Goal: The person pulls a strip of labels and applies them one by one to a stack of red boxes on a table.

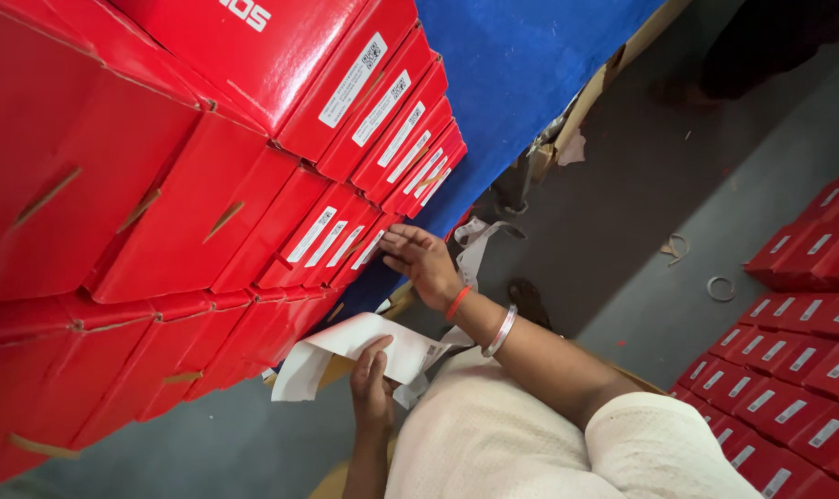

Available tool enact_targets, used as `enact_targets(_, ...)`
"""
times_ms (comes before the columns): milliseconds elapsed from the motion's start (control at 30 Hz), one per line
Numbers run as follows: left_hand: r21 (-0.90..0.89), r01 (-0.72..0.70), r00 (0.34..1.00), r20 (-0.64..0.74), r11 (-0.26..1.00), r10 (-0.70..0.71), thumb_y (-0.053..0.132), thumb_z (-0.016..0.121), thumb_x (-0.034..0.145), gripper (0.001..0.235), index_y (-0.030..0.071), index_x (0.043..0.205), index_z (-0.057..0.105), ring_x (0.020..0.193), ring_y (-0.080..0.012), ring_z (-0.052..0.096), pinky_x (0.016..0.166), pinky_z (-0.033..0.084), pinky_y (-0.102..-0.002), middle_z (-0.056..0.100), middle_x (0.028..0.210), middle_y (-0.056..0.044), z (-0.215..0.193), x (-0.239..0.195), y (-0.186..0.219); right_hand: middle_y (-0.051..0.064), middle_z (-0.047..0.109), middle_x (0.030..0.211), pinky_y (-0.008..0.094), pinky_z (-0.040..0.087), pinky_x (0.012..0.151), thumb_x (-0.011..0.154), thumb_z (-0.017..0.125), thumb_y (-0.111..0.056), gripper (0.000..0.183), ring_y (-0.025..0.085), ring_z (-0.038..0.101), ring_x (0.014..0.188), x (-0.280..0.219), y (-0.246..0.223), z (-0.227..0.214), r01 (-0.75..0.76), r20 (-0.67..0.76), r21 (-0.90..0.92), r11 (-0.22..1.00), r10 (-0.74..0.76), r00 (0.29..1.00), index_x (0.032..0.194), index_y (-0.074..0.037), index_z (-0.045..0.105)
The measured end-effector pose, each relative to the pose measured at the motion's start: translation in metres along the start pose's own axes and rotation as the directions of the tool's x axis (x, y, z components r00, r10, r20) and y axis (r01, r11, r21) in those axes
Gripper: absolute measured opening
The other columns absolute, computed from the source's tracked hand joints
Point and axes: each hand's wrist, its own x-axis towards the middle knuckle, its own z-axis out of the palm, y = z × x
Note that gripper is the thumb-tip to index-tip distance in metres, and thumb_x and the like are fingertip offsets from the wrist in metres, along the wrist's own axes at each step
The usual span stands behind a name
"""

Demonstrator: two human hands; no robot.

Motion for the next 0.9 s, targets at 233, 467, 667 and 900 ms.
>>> enact_targets(233,0.0,0.008,1.0,0.0,1.0,-0.008,0.025,0.058,0.099,0.041,-0.003,0.128,0.063,0.112,-0.0236,0.065,0.093,0.057,-0.039,0.062,0.128,-0.013,0.013,-0.001,0.002,0.007,0.069,0.126,0.037,0.055,0.092,0.098,0.052,-0.002,0.035,0.021,0.067,0.116,-0.011,-0.012,0.013,-0.092,0.02,0.073,0.993,0.091,0.996,0.133,-0.004,0.059)
enact_targets(467,0.001,-0.005,1.0,0.031,1.0,0.005,0.026,0.058,0.099,0.042,-0.004,0.129,0.063,0.11,-0.0244,0.065,0.091,0.057,-0.04,0.063,0.126,-0.015,0.02,-0.004,0.003,0.003,0.071,0.124,0.034,0.055,0.089,0.093,0.052,-0.006,0.037,0.017,0.068,0.111,-0.016,-0.015,0.026,-0.198,0.01,0.188,0.962,0.2,0.98,0.129,-0.007,0.058)
enact_targets(667,-0.001,-0.01,1.0,0.009,1.0,0.01,0.027,0.058,0.1,0.043,-0.004,0.129,0.063,0.112,-0.024,0.065,0.093,0.057,-0.04,0.063,0.127,-0.014,0.022,-0.007,0.0,-0.002,0.063,0.094,0.028,0.047,0.066,0.087,0.054,-0.006,0.021,0.012,0.057,0.074,0.001,0.011,0.016,-0.205,0.017,0.348,0.915,0.212,0.977,0.105,-0.017,0.055)
enact_targets(900,-0.003,0.047,0.998,-0.043,0.999,-0.047,0.028,0.058,0.098,0.042,-0.002,0.127,0.064,0.108,-0.0222,0.066,0.09,0.058,-0.039,0.064,0.124,-0.012,0.019,-0.011,-0.007,-0.002,0.06,0.088,0.026,0.042,0.058,0.084,0.051,-0.003,0.018,0.011,0.048,0.063,0.018,0.033,0.003,-0.188,0.021,0.408,0.893,0.197,0.98,0.095,-0.017,0.049)
